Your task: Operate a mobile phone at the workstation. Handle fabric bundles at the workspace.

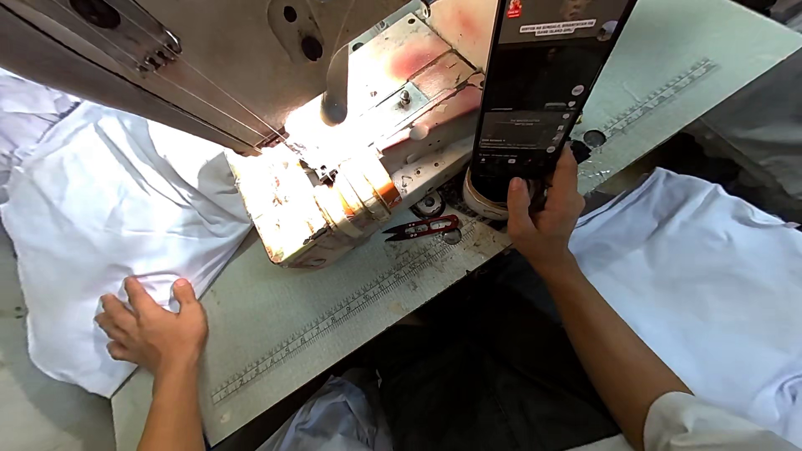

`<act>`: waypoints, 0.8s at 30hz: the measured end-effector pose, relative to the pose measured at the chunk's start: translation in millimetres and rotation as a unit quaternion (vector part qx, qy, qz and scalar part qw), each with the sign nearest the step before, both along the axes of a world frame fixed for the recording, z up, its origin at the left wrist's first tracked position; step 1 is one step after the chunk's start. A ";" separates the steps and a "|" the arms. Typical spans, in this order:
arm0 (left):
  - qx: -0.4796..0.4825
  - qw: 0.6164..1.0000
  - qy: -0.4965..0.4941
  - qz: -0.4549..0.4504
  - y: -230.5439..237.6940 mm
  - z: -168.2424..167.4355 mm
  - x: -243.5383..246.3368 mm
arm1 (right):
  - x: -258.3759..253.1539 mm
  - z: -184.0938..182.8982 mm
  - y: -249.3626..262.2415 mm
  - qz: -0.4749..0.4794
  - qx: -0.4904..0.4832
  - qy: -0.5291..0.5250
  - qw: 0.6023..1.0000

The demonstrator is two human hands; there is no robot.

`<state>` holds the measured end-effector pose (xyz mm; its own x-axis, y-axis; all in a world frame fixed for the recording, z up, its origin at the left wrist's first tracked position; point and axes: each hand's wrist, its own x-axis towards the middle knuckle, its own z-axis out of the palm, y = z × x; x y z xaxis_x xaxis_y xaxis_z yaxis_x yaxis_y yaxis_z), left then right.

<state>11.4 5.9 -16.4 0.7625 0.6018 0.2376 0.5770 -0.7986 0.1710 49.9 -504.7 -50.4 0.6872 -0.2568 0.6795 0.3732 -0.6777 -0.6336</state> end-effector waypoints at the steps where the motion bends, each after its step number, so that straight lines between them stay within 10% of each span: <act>1: 0.000 1.000 -0.001 0.000 0.4 -0.4 0.0 | -0.1 0.2 -0.1 0.001 0.001 0.000 1.000; 24: 0.002 1.000 0.003 0.002 2.6 -1.7 0.3 | -1.0 1.9 -0.2 0.007 0.005 0.004 1.000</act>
<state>11.8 8.4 -18.1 0.7610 0.6045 0.2357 0.5815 -0.7965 0.1655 48.9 -505.0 -48.5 0.6968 -0.2540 0.6708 0.3774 -0.6655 -0.6440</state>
